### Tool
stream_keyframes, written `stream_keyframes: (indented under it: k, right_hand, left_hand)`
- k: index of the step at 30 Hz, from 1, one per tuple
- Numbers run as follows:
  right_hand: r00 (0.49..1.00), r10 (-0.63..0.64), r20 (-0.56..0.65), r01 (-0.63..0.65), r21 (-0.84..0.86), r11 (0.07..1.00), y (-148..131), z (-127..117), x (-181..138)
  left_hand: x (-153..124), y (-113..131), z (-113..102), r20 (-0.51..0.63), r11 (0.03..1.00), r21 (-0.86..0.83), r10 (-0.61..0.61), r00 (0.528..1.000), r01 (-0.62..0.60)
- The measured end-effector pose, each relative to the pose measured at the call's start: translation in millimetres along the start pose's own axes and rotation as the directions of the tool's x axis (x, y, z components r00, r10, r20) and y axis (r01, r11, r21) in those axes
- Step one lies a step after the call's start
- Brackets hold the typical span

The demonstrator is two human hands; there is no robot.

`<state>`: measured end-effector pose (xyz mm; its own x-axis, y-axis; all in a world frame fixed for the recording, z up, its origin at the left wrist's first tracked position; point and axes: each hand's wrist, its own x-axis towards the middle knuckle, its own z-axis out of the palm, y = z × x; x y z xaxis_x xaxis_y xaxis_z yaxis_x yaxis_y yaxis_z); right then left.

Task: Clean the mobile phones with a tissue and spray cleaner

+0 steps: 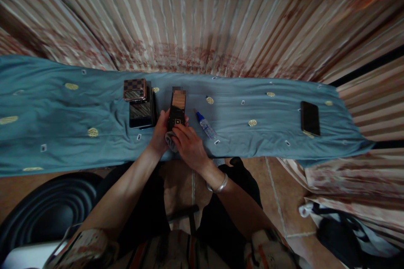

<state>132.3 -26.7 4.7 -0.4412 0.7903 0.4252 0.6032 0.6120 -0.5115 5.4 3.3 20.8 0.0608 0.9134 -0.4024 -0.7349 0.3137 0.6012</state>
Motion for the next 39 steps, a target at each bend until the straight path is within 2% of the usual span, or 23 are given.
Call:
stream_keyframes:
  k: [11,17,21,28,33,39]
  right_hand:
    - [0.998,0.011,-0.061,-0.016,-0.071,0.997,15,1,18]
    - [0.996,0.050,-0.075,-0.056,-0.078,0.995,21,1,24]
    - [0.994,0.032,-0.106,-0.043,-0.095,0.995,18,1,23]
    - [0.994,-0.107,0.003,0.107,-0.132,0.985,7,1,15]
    - [0.997,-0.075,0.022,0.077,-0.175,0.981,16,1,24]
    - [0.998,-0.056,-0.011,0.053,-0.189,0.980,26,5,32]
  left_hand:
    - [-6,-4,11,-0.023,0.999,0.015,0.042,0.999,-0.042]
    - [-7,-6,11,-0.034,0.999,0.011,0.032,0.999,-0.032]
    - [-6,-7,8,-0.038,1.000,-0.001,0.019,0.999,-0.019]
    - [-5,-5,5,-0.023,0.999,-0.048,-0.005,1.000,0.004]
    - [-8,-8,9,-0.052,0.996,-0.077,-0.040,0.998,0.036]
    - [-12,-7,9,-0.011,1.000,-0.009,-0.014,1.000,0.014]
